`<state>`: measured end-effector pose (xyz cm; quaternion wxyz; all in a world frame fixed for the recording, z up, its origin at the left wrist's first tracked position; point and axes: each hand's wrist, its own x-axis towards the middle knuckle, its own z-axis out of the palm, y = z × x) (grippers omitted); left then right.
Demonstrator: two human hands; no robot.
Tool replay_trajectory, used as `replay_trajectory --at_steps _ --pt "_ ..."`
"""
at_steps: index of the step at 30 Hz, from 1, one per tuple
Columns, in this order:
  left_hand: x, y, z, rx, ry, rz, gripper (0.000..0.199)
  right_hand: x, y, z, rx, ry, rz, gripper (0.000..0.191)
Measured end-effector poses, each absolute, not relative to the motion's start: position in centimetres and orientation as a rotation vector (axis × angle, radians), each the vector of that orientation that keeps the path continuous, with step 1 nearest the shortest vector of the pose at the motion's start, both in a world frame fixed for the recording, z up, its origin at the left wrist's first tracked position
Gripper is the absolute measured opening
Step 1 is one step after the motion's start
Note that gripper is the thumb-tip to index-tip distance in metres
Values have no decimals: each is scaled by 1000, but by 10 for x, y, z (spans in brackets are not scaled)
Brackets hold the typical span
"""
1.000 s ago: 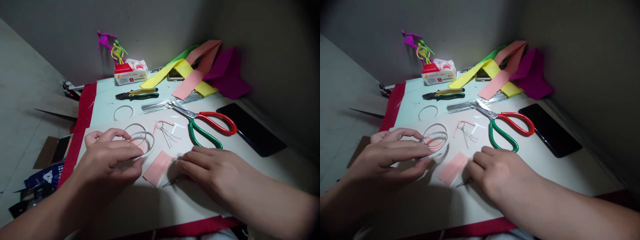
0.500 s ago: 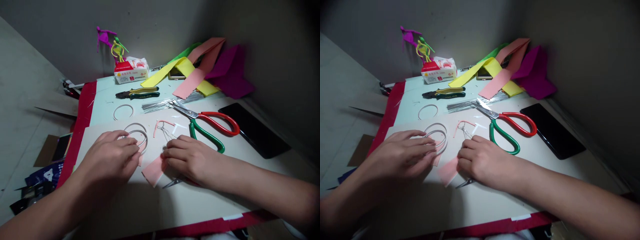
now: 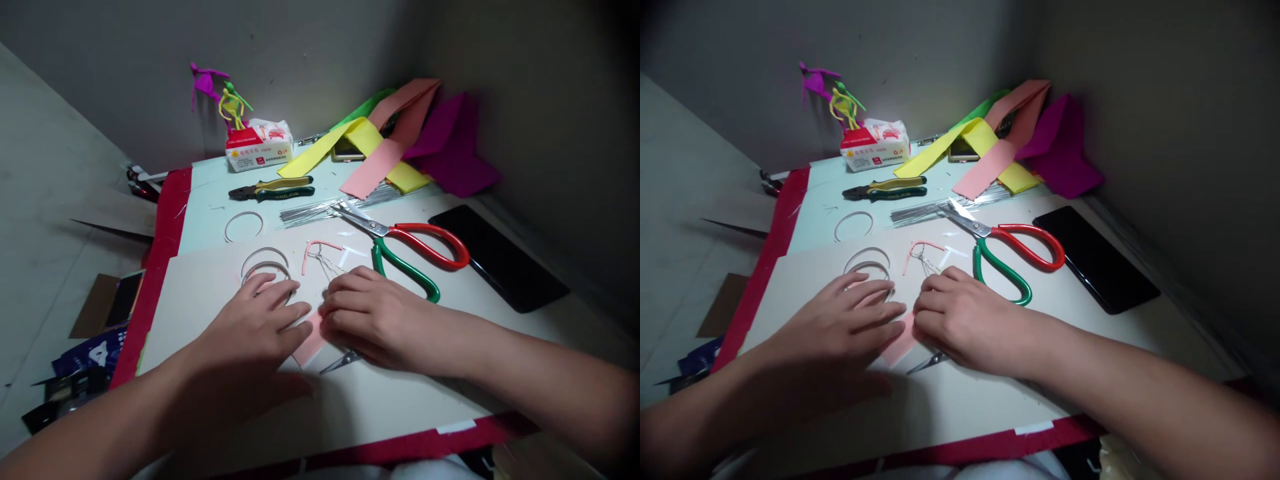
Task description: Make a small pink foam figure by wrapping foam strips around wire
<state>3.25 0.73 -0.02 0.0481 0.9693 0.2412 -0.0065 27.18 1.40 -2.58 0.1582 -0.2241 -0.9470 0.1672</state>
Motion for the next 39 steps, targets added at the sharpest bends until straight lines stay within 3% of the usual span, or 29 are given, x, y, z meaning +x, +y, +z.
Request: replay_trajectory --at_steps 7,12,15,20,23,26,34,39 --pt "36 4 -1 2899 753 -66 46 272 16 -33 -631 -2796 400 17" --pt "40 1 3 2875 783 -56 38 272 15 -29 -700 -2702 509 16" --pt "41 -1 5 2851 811 52 30 273 14 -22 -761 -2618 619 15" --pt "43 2 14 2568 829 304 34 277 15 -16 -772 -2442 778 11" --pt "46 4 19 2368 927 362 34 277 13 -19 -630 -2289 781 28" --pt "51 5 23 2208 1047 364 29 275 11 -20 -580 -2151 744 15" --pt "55 2 38 1669 1209 357 26 274 2 -4 -1082 -1751 1418 22" --pt "57 0 38 1519 1218 374 25 274 2 -3 -1124 -1658 1539 24"
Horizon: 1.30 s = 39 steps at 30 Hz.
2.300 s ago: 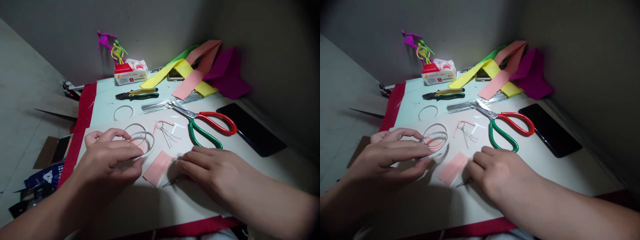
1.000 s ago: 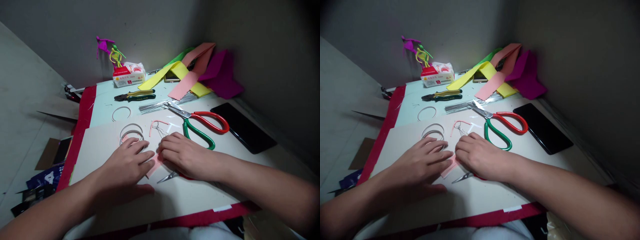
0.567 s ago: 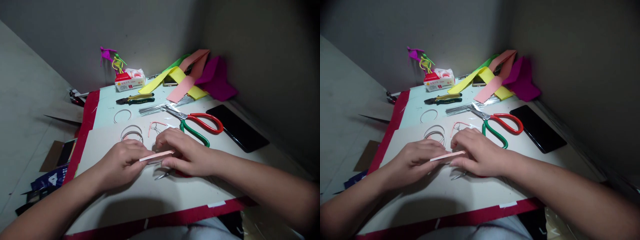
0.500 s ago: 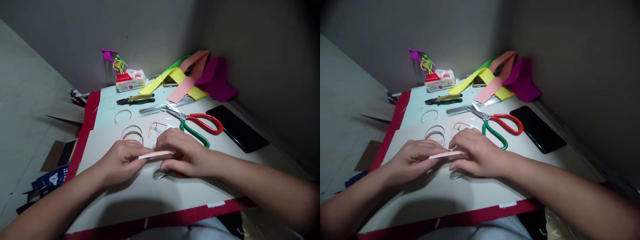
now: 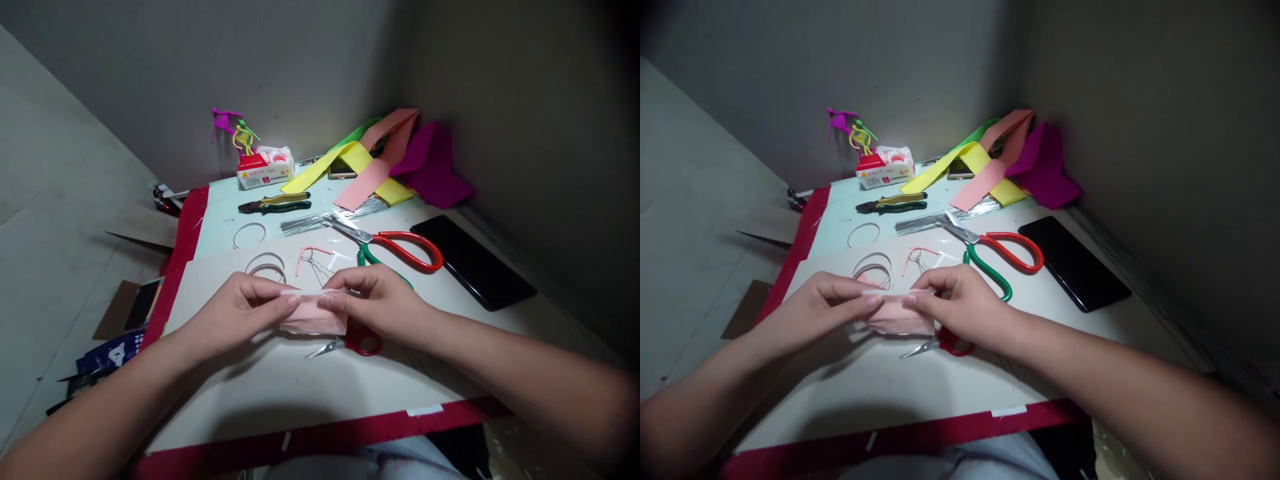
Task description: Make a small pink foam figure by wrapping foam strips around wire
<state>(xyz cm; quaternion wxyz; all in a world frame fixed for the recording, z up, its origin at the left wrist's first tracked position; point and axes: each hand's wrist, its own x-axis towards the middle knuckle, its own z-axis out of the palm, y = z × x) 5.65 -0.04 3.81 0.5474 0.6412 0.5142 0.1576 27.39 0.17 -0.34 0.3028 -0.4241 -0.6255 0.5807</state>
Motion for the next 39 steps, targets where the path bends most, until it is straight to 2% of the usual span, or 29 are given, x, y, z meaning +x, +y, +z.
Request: replay_trajectory --at_steps 3,6,8,12,26,34,39 --pt "59 -2 35 1507 1305 412 31 274 2 -8 -1065 -1684 1295 16" --pt "63 -3 34 1519 1332 427 36 274 1 -12 -854 -1775 804 20" --pt "67 -4 34 1515 1306 399 36 274 -1 -12 -727 -1864 544 15" --pt "73 -6 33 1514 1243 308 34 273 -6 -12 -696 -2010 391 14" --pt "75 -13 27 1372 1197 114 30 270 -7 -12 -753 -2159 686 6" --pt "71 -14 30 1233 1177 34 34 270 -7 -4 -1040 -1901 1480 8" --pt "73 -11 34 1216 1175 -10 33 270 -6 -3 -1059 -1759 1711 9"
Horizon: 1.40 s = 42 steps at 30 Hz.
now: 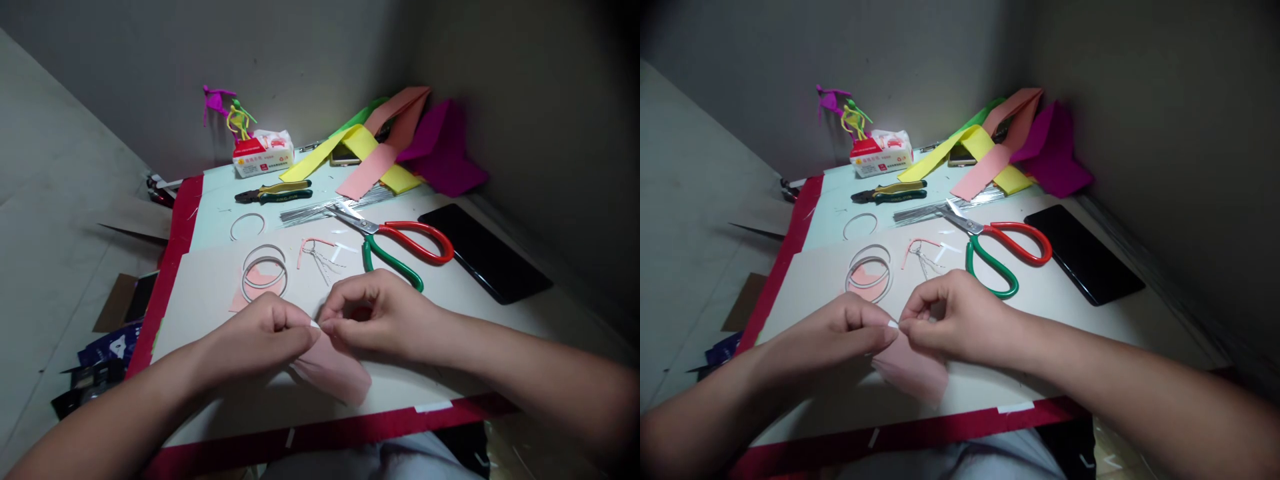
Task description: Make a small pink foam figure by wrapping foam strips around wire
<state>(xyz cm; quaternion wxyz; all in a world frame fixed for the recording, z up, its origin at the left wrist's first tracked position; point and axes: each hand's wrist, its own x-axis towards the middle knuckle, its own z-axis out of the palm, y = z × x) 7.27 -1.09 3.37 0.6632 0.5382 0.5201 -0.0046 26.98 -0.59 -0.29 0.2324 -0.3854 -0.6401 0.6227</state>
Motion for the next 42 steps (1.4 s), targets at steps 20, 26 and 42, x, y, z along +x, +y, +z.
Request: replay_trajectory --at_steps 20,26,42 --pt "78 -15 31 1231 1207 26 35 269 -11 -3 -1047 -1969 1396 10" --pt "75 -14 28 1321 1190 29 31 265 -10 -4 -1060 -1985 1247 9" --pt "69 -12 40 1426 1339 288 32 271 -3 -1 -1102 -1747 917 11"
